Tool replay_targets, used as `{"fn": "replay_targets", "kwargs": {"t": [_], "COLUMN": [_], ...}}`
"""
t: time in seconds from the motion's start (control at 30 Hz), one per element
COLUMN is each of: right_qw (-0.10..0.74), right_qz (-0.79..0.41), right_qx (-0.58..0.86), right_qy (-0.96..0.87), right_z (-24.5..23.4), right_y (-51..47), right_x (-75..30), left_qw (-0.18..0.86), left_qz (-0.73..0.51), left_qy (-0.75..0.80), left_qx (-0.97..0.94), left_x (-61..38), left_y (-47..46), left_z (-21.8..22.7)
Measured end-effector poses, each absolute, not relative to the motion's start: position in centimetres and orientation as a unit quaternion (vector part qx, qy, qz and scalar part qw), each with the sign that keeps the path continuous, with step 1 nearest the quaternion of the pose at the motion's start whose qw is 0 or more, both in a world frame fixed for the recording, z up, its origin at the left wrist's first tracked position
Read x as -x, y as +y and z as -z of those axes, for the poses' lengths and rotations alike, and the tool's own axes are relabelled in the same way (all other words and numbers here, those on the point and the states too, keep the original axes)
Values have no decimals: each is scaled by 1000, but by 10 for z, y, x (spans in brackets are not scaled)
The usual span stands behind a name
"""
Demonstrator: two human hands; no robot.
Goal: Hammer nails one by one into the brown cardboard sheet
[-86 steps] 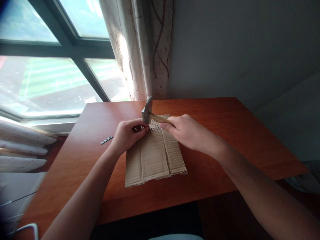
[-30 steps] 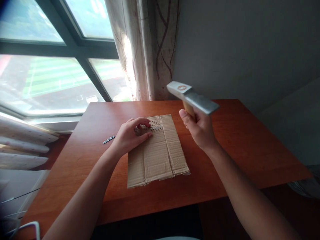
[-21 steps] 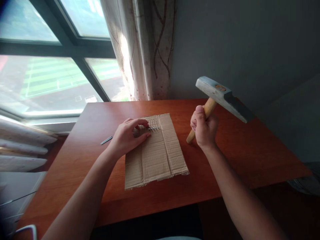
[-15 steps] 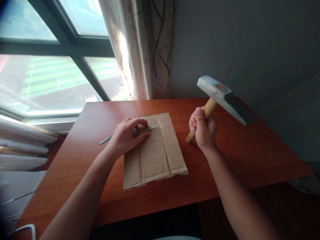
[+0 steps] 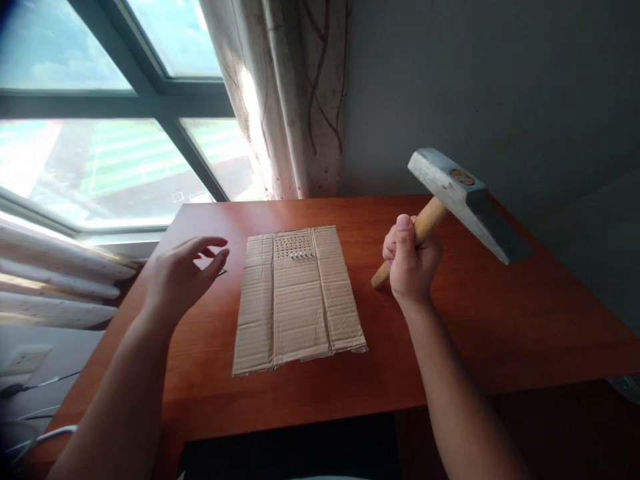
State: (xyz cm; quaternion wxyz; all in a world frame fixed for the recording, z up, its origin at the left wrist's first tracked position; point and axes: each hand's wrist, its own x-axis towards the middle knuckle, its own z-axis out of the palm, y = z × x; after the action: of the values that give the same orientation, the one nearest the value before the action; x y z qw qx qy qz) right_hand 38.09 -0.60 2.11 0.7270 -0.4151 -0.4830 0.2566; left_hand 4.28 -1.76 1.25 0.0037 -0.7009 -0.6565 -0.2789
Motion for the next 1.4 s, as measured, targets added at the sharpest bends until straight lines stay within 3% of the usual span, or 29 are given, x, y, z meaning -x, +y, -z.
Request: {"fn": "replay_targets", "kwargs": {"t": [0.2, 0.4, 1.4], "right_qw": [726, 727, 724], "right_qz": [-262, -267, -262], "right_qx": [413, 403, 416], "right_qy": [-483, -487, -483], "right_z": [-20, -19, -20], "right_y": [-6, -5, -6], "right_x": [-384, -383, -384], "left_qw": [69, 103, 65], "left_qz": [103, 8, -58], "left_qy": [-716, -692, -691], "left_qx": [687, 714, 718], "left_x": [-18, -22, -24], "left_y": [-41, -45, -38], "left_z": [6, 13, 12]}}
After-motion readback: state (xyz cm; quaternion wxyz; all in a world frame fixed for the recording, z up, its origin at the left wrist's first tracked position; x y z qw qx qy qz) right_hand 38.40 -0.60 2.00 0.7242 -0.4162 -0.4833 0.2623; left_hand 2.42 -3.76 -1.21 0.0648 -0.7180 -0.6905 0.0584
